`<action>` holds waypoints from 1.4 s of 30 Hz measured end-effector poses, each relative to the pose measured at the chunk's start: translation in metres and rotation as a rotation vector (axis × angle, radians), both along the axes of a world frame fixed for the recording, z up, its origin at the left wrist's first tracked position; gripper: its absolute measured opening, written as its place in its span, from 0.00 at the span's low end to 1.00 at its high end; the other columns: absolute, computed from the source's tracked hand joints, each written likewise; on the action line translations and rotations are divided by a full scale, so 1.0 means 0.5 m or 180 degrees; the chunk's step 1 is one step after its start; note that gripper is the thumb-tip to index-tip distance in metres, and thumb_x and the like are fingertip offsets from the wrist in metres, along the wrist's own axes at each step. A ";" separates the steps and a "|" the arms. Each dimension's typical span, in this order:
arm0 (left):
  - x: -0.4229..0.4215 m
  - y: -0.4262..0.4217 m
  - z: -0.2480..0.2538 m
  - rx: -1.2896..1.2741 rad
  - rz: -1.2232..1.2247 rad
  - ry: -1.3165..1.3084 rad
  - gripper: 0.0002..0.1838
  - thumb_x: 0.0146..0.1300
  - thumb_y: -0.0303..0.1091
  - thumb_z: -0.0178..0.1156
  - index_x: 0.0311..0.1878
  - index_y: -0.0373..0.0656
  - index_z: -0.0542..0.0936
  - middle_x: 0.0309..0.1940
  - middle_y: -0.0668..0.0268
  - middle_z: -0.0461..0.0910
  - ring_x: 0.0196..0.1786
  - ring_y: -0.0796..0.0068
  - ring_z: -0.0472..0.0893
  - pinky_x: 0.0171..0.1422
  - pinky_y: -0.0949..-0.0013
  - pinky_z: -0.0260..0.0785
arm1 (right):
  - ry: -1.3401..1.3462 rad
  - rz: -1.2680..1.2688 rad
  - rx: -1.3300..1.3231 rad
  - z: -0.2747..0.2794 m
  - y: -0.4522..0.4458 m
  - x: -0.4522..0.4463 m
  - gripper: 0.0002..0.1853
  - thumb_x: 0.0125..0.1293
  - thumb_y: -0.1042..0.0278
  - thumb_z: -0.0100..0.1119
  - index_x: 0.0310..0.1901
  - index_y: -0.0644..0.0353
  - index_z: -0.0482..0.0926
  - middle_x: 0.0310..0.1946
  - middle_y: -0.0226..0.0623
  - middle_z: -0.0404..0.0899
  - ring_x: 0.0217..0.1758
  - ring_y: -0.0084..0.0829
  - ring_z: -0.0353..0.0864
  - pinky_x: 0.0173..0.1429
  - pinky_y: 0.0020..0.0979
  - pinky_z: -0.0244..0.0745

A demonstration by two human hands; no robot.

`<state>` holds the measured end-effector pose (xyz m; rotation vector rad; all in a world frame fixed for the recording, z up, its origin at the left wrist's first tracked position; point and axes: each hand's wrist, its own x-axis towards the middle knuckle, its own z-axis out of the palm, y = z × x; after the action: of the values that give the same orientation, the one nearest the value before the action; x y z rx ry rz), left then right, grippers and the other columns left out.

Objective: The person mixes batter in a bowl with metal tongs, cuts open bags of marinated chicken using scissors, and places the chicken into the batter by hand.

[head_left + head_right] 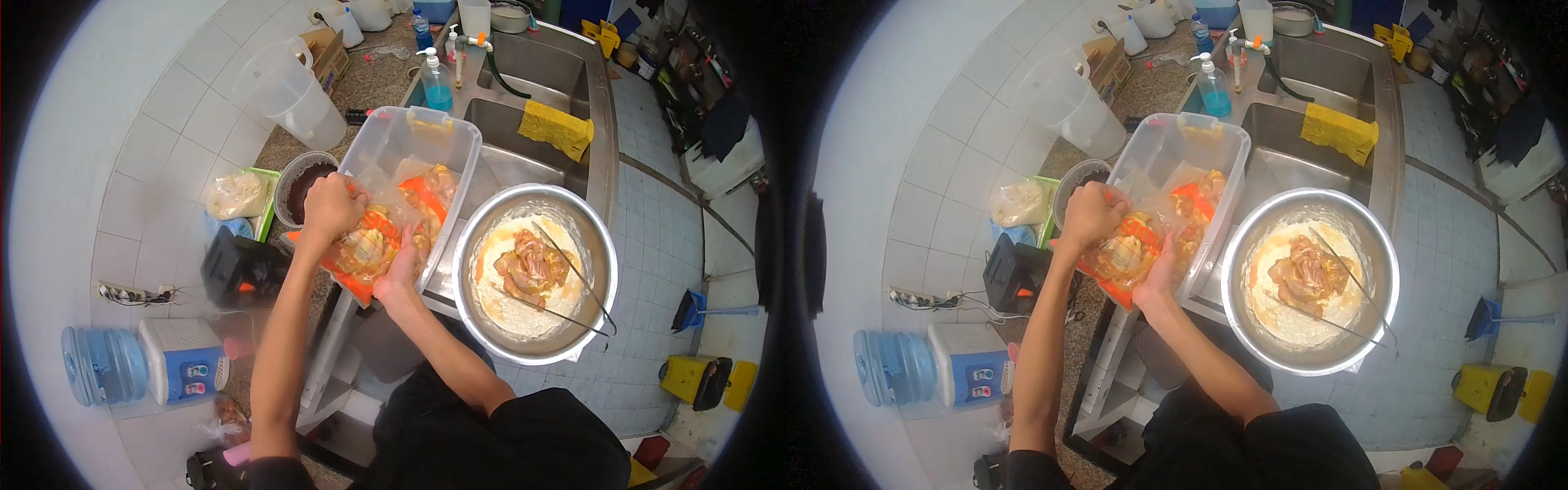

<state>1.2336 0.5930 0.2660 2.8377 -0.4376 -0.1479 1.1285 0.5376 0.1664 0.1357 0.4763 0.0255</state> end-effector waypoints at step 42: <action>-0.221 -0.178 0.010 -0.2916 -0.0180 -0.0665 0.09 0.64 0.31 0.66 0.41 0.35 0.88 0.31 0.55 0.89 0.32 0.74 0.86 0.39 0.70 0.75 | -0.0496 0.0152 -0.1788 0.065 -0.289 -0.171 0.37 0.77 0.33 0.38 0.73 0.57 0.63 0.69 0.43 0.71 0.70 0.41 0.72 0.72 0.47 0.68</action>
<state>1.1229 0.5038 0.2709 1.9407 -0.4694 0.2766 1.0428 0.3929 0.1989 -0.4262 0.3164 -0.0511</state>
